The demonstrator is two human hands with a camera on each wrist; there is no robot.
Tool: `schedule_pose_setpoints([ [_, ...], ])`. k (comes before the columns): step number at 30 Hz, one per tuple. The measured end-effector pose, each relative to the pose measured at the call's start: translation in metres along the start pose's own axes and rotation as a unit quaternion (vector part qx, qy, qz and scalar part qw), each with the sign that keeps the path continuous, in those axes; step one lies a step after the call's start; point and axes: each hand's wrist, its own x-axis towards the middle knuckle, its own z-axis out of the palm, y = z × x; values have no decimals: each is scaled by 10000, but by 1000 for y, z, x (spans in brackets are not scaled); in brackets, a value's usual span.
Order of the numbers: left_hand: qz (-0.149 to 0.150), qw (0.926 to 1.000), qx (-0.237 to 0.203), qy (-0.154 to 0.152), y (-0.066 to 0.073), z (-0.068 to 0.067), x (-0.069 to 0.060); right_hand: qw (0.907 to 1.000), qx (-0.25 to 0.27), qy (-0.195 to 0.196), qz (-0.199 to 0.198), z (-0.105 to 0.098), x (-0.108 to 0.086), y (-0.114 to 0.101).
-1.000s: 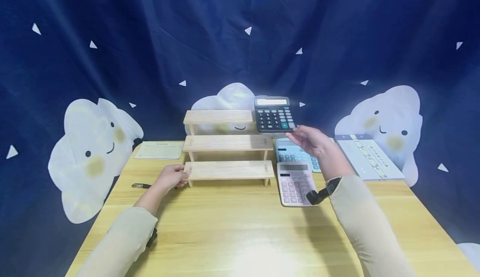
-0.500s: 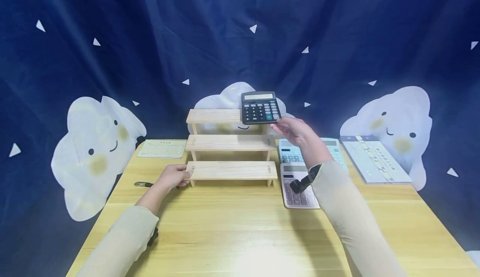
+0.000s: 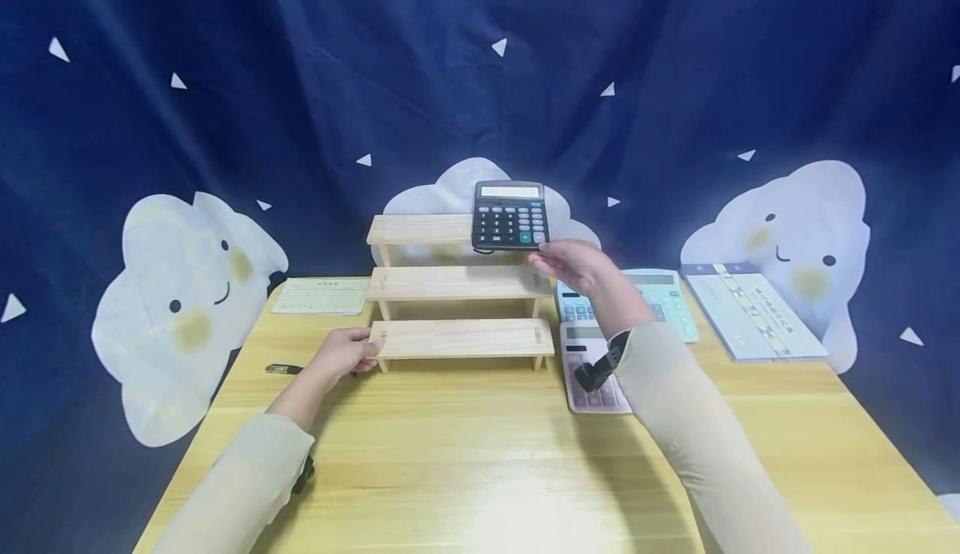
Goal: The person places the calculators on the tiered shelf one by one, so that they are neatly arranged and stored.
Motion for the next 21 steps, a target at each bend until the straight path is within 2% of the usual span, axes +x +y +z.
schedule_pose_setpoints([
  [6,51,10000,0,-18,1,1,1,9986,308,416,68,1,4,0],
  [11,58,10000,-13,-19,-2,0,-2,9968,532,585,113,3,9,6],
  [21,51,9999,-103,37,0,2,-1,9923,950,789,75,9,14,6],
])
